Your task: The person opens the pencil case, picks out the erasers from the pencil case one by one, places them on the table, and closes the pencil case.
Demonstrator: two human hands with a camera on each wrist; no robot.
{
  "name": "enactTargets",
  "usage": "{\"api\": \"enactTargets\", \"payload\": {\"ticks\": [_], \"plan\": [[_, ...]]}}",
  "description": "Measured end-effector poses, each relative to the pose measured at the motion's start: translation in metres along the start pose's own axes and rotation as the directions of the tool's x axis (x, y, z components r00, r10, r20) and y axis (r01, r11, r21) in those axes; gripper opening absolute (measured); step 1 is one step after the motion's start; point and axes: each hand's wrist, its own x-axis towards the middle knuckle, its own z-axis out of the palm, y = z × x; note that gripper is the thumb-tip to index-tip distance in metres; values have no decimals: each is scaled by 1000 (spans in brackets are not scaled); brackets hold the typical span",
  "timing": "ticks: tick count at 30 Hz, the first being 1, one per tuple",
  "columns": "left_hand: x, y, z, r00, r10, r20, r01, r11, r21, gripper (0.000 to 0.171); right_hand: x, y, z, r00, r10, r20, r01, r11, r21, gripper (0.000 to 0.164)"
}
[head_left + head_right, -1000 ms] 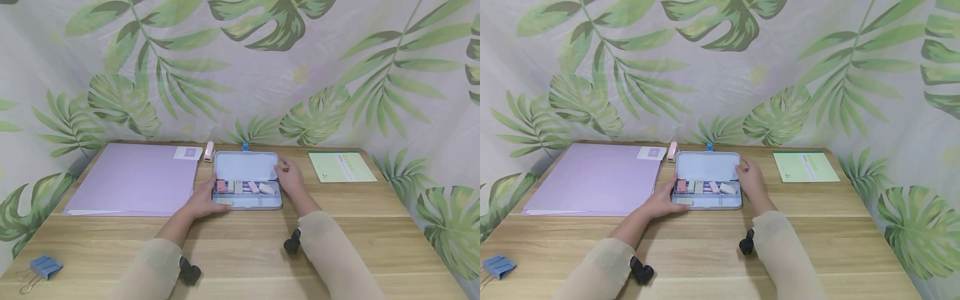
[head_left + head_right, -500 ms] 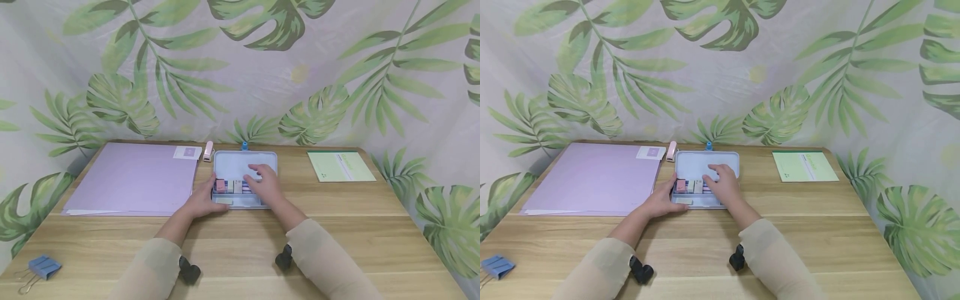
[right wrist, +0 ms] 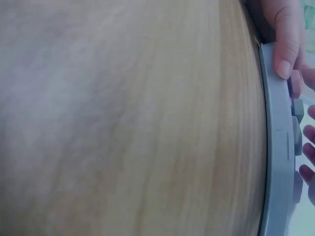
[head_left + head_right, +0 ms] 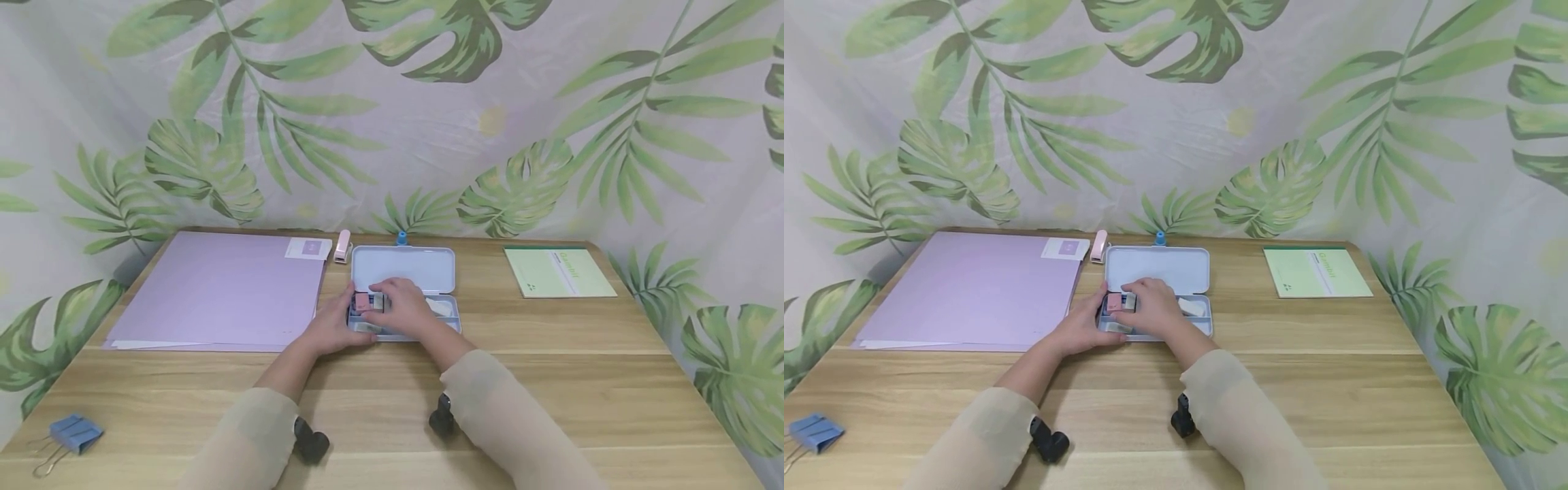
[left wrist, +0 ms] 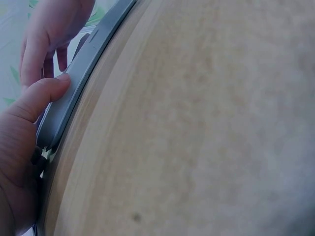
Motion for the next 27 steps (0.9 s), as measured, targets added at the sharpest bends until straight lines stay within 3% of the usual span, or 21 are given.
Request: {"api": "enactTargets", "payload": {"ticks": [5, 15, 27], "plan": [[0, 1, 0, 1000, -7, 5, 7, 1000, -7, 126, 6, -1, 4, 999, 11, 42, -9, 998, -67, 63], [2, 0, 1, 1000, -1, 7, 1, 1000, -3, 126, 12, -2, 6, 999, 15, 32, -12, 995, -100, 59], [0, -1, 0, 1000, -5, 2, 5, 1000, -20, 125, 9, -6, 4, 999, 39, -18, -40, 999, -17, 55]]}}
